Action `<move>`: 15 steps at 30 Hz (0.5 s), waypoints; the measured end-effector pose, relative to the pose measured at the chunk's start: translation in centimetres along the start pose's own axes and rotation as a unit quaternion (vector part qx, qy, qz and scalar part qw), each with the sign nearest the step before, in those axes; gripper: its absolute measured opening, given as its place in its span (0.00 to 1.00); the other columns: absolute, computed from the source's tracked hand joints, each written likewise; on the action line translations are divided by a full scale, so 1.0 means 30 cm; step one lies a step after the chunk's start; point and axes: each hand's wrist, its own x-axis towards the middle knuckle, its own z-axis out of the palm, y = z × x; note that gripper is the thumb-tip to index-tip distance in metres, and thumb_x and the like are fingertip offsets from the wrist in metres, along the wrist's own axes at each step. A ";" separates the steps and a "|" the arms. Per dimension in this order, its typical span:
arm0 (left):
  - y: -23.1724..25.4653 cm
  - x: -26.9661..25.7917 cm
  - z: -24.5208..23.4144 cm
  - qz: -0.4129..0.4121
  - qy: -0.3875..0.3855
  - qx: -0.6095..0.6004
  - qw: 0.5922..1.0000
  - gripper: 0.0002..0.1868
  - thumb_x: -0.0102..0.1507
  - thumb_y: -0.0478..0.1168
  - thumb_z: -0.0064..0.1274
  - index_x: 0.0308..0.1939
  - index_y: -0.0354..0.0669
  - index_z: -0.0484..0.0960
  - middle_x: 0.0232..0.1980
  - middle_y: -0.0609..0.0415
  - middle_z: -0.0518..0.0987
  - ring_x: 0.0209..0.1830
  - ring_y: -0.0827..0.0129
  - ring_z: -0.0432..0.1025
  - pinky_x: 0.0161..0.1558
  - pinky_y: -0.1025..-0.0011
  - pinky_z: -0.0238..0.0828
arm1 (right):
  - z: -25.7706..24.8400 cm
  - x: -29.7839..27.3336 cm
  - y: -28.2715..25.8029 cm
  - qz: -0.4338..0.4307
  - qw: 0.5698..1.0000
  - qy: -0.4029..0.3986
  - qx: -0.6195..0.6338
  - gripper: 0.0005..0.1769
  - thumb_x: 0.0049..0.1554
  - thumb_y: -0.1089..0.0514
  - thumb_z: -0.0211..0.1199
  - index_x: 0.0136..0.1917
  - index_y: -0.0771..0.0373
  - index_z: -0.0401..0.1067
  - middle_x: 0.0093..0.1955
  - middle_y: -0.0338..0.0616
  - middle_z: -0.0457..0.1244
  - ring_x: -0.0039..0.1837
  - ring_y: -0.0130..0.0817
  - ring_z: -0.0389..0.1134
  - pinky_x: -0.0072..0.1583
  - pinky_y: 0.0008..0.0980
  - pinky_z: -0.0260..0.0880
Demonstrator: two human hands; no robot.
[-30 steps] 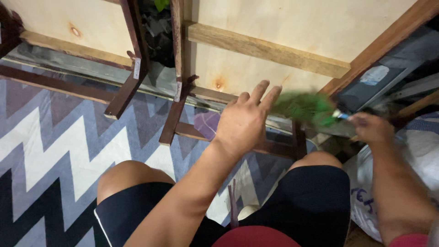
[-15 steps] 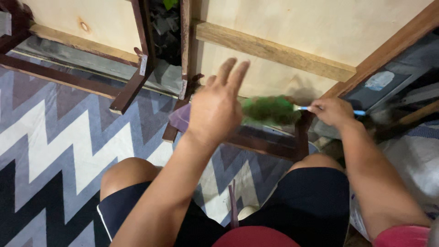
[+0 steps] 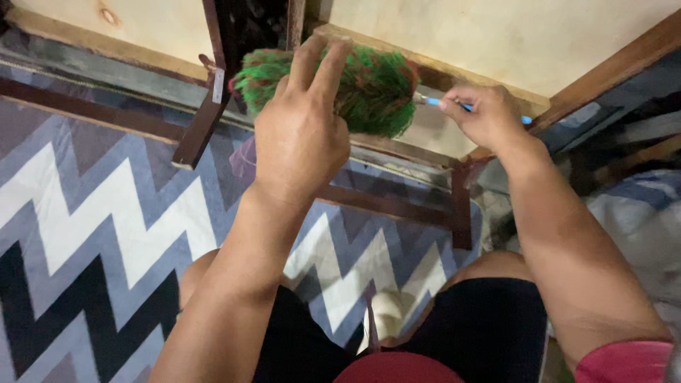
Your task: The person uses a small brush to sweep dust off a wooden shelf and then wipes a reddish-brown board with a cloth. They pour water from a bottle onto the board and continue wiping it down.
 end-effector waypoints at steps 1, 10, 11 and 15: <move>0.014 0.026 -0.029 -0.005 -0.001 -0.003 1.000 0.39 0.54 0.26 0.51 0.71 0.47 0.70 0.72 0.48 0.70 0.57 0.47 0.75 0.54 0.57 0.77 | -0.041 0.002 -0.055 -0.012 1.000 -0.012 0.009 0.13 0.60 0.41 0.69 0.53 0.46 0.81 0.37 0.45 0.68 0.39 0.41 0.70 0.43 0.41 0.68; 0.264 0.257 -0.457 -0.048 0.001 0.000 0.999 0.40 0.54 0.25 0.51 0.72 0.47 0.70 0.73 0.47 0.70 0.59 0.47 0.75 0.53 0.58 0.77 | -0.521 -0.008 -0.414 -0.022 0.997 -0.070 -0.018 0.13 0.61 0.40 0.66 0.51 0.48 0.81 0.40 0.47 0.70 0.42 0.47 0.71 0.45 0.43 0.69; 0.295 0.276 -0.507 -0.058 0.003 0.000 0.998 0.40 0.54 0.25 0.51 0.71 0.47 0.70 0.72 0.47 0.70 0.59 0.48 0.75 0.53 0.58 0.77 | -0.568 -0.009 -0.446 -0.016 0.997 -0.079 -0.017 0.14 0.61 0.40 0.65 0.51 0.48 0.81 0.39 0.47 0.70 0.42 0.47 0.71 0.45 0.43 0.69; 0.424 0.329 -0.711 -0.089 0.019 -0.024 0.996 0.38 0.55 0.26 0.51 0.71 0.45 0.70 0.72 0.46 0.71 0.62 0.46 0.74 0.59 0.57 0.76 | -0.744 -0.032 -0.543 0.027 0.990 -0.132 -0.039 0.16 0.62 0.38 0.64 0.52 0.49 0.81 0.38 0.52 0.69 0.42 0.49 0.71 0.46 0.43 0.68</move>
